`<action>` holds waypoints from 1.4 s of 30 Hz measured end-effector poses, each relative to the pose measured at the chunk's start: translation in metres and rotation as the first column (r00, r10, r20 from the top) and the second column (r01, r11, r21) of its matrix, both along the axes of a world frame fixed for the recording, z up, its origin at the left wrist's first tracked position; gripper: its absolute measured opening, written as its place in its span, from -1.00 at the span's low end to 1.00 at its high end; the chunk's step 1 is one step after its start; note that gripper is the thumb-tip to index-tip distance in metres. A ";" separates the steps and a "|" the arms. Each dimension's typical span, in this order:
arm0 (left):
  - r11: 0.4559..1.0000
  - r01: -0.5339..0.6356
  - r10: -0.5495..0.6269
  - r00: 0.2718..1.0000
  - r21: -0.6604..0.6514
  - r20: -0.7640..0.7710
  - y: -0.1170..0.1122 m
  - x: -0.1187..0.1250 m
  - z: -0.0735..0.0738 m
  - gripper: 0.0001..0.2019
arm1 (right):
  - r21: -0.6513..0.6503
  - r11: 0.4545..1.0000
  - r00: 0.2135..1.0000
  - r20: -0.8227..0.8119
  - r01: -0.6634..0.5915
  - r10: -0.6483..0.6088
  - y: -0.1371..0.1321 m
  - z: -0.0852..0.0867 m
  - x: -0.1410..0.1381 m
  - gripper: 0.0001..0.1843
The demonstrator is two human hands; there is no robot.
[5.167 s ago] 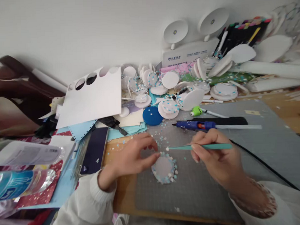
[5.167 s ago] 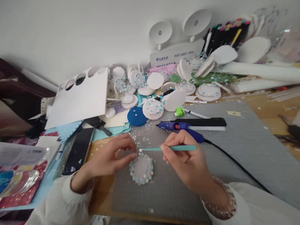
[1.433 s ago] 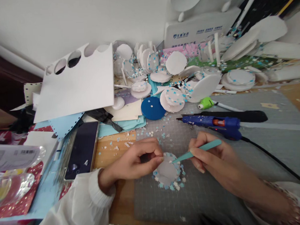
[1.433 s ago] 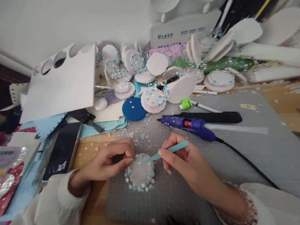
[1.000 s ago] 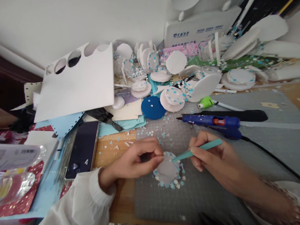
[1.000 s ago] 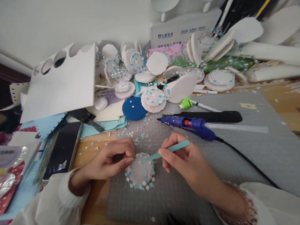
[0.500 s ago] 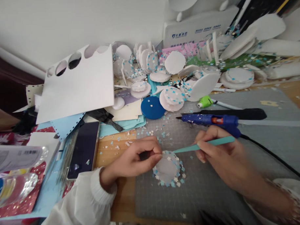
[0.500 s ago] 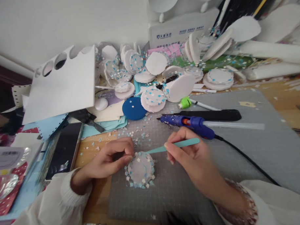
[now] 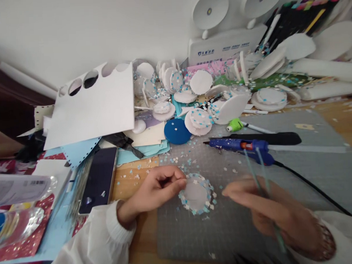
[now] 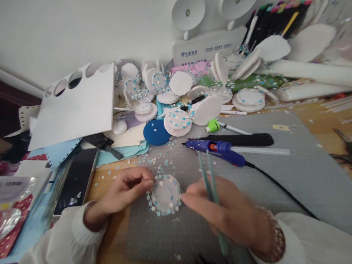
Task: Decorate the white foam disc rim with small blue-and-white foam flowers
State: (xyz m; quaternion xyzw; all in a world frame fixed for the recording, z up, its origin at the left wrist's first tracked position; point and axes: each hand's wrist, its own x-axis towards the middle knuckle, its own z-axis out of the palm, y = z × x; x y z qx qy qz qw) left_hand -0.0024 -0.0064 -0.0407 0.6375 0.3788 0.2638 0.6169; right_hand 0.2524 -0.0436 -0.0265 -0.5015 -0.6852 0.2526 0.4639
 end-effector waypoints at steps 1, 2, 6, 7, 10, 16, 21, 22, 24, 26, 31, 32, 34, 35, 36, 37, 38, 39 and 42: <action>1.000 -0.008 0.008 1.000 -0.006 -0.010 0.000 0.001 0.000 -0.68 | 0.066 0.988 0.988 0.068 -0.141 0.137 0.001 -0.001 -0.002 -0.79; 1.000 -0.016 0.015 1.000 -0.008 -0.016 0.000 0.001 0.001 -0.68 | 0.124 0.950 0.951 0.156 -0.288 0.267 0.002 -0.004 -0.004 -0.78; 0.999 -0.032 0.032 0.999 -0.032 -0.014 -0.001 0.003 0.004 -0.66 | 0.171 0.882 0.833 0.446 -0.439 0.328 0.003 -0.018 -0.008 -0.72; 0.999 -0.034 0.034 0.999 -0.039 -0.011 -0.001 0.004 0.005 -0.66 | 0.163 0.900 0.837 0.463 -0.405 0.293 0.003 -0.021 -0.010 -0.77; 0.998 -0.045 0.046 0.999 -0.046 0.012 -0.002 0.004 0.005 -0.67 | 0.161 0.925 0.850 0.472 -0.345 0.235 0.002 -0.021 -0.015 -0.91; 0.998 -0.032 0.034 0.999 -0.057 0.042 -0.008 0.005 0.003 -0.70 | 0.124 0.936 0.868 0.431 -0.329 0.248 0.003 -0.013 -0.023 -0.93; 0.998 -0.035 0.039 0.997 -0.060 0.069 -0.008 0.006 0.003 -0.67 | 0.079 0.950 0.899 0.356 -0.301 0.255 0.001 -0.015 -0.025 -0.92; 0.998 -0.028 0.032 0.996 -0.052 0.085 -0.008 0.005 0.003 -0.67 | 0.080 0.953 0.909 0.336 -0.291 0.249 0.000 -0.015 -0.025 -0.93; 0.999 0.006 -0.001 0.994 -0.043 0.110 -0.006 0.003 0.002 -0.69 | 0.092 0.962 0.929 0.297 -0.256 0.219 -0.001 -0.015 -0.025 -0.94; 0.997 0.072 -0.068 0.991 -0.025 0.114 -0.004 0.002 0.002 -0.71 | 0.096 0.971 0.945 0.269 -0.220 0.187 -0.003 -0.014 -0.025 -0.94; 0.980 0.181 -0.185 0.982 0.084 0.043 -0.001 0.002 0.003 -0.81 | 0.082 0.981 0.964 0.215 -0.175 0.154 -0.005 -0.012 -0.026 -0.94; 0.980 0.179 -0.183 0.982 0.089 0.041 -0.001 0.002 0.003 -0.81 | 0.075 0.982 0.966 0.208 -0.172 0.154 -0.005 -0.012 -0.027 -0.95; 0.982 0.178 -0.182 0.981 0.066 0.065 -0.001 0.003 0.004 -0.80 | 0.044 0.984 0.967 0.200 -0.171 0.159 -0.005 -0.011 -0.028 -0.97; 0.983 0.176 -0.179 0.980 0.046 0.086 -0.002 0.003 0.004 -0.79 | 0.025 0.985 0.967 0.195 -0.169 0.161 -0.004 -0.010 -0.028 -0.97; 0.985 0.173 -0.175 0.979 0.026 0.109 -0.002 0.003 0.004 -0.79 | 0.006 0.986 0.969 0.186 -0.166 0.162 -0.004 -0.009 -0.028 -0.96; 0.985 0.171 -0.171 0.977 0.010 0.129 -0.002 0.004 0.005 -0.79 | -0.011 0.986 0.971 0.173 -0.165 0.164 -0.004 -0.008 -0.028 -0.95; 0.985 0.171 -0.169 0.976 -0.001 0.140 -0.002 0.004 0.005 -0.79 | -0.029 0.986 0.973 0.159 -0.164 0.167 -0.003 -0.007 -0.029 -0.94; 0.985 0.171 -0.168 0.975 -0.007 0.142 -0.001 0.004 0.006 -0.78 | -0.045 0.985 0.974 0.147 -0.166 0.171 -0.003 -0.006 -0.029 -0.94; 0.981 0.190 -0.186 0.976 -0.030 0.110 -0.001 0.004 0.007 -0.72 | -0.068 0.984 0.977 0.121 -0.167 0.175 -0.002 -0.005 -0.029 -0.93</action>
